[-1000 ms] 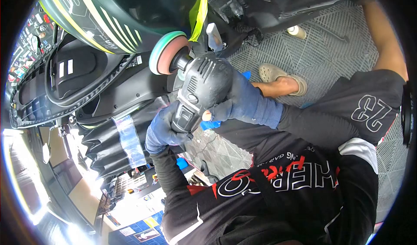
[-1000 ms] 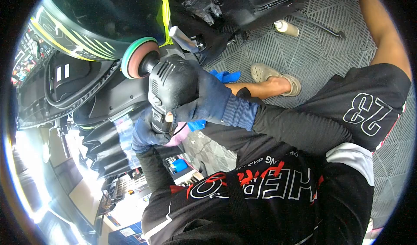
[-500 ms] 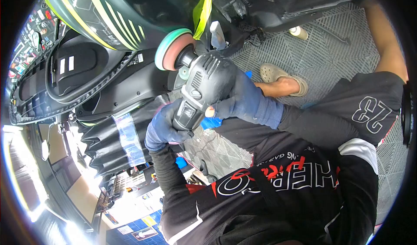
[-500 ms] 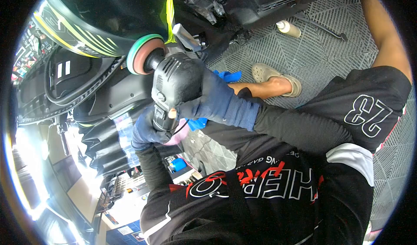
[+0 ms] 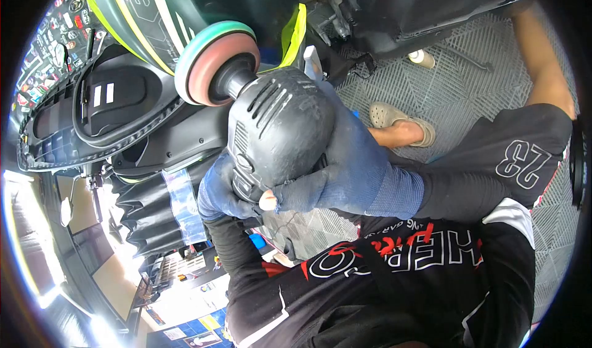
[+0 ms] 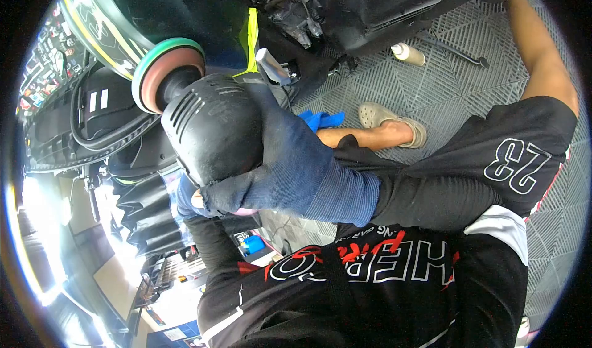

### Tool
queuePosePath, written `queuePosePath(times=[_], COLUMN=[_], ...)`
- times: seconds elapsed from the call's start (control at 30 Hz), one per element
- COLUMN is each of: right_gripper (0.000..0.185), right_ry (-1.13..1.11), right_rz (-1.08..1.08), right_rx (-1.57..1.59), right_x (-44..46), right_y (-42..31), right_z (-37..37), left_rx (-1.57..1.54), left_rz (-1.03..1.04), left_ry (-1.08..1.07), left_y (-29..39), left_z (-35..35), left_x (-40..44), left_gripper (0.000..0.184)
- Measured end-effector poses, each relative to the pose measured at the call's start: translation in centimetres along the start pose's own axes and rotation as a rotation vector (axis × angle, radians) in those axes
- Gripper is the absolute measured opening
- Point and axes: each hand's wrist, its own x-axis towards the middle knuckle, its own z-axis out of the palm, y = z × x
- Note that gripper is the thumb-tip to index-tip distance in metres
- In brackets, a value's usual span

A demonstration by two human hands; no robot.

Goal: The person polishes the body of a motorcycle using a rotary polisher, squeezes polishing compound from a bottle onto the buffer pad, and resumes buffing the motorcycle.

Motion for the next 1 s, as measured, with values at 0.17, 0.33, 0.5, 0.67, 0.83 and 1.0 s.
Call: queuePosePath(times=[0.17, 0.33, 0.5, 0.67, 0.83, 1.0], right_gripper=[0.109, 0.106, 0.109, 0.093, 0.091, 0.107], right_ry=[0.015, 0.010, -0.011, 0.039, 0.046, 0.071], right_rz=[-0.087, -0.034, 0.017, 0.048, 0.012, -0.083], right_rx=[0.081, 0.107, 0.172, 0.222, 0.182, -0.039], right_x=[-0.1, -0.5, -0.5, -0.7, -0.7, -0.4], right_y=[1.2, 3.7, 5.8, 7.1, 4.9, 0.8], right_z=[-0.5, -2.0, -2.7, -2.9, -1.7, 0.1], left_rx=[-0.198, -0.045, 0.089, -0.126, -0.079, 0.152], left_rz=[-0.189, -0.160, -0.197, -0.296, -0.271, -0.139], left_ry=[-0.084, -0.096, -0.174, -0.171, -0.105, -0.102], left_y=[0.4, -0.9, -2.3, -2.3, -1.0, -1.9], left_z=[-0.4, 0.0, 0.2, 0.2, 0.6, -1.3], left_x=[0.5, 1.2, 0.9, 0.7, 0.6, -0.9], left_gripper=[0.088, 0.088, 0.087, 0.089, 0.089, 0.090])
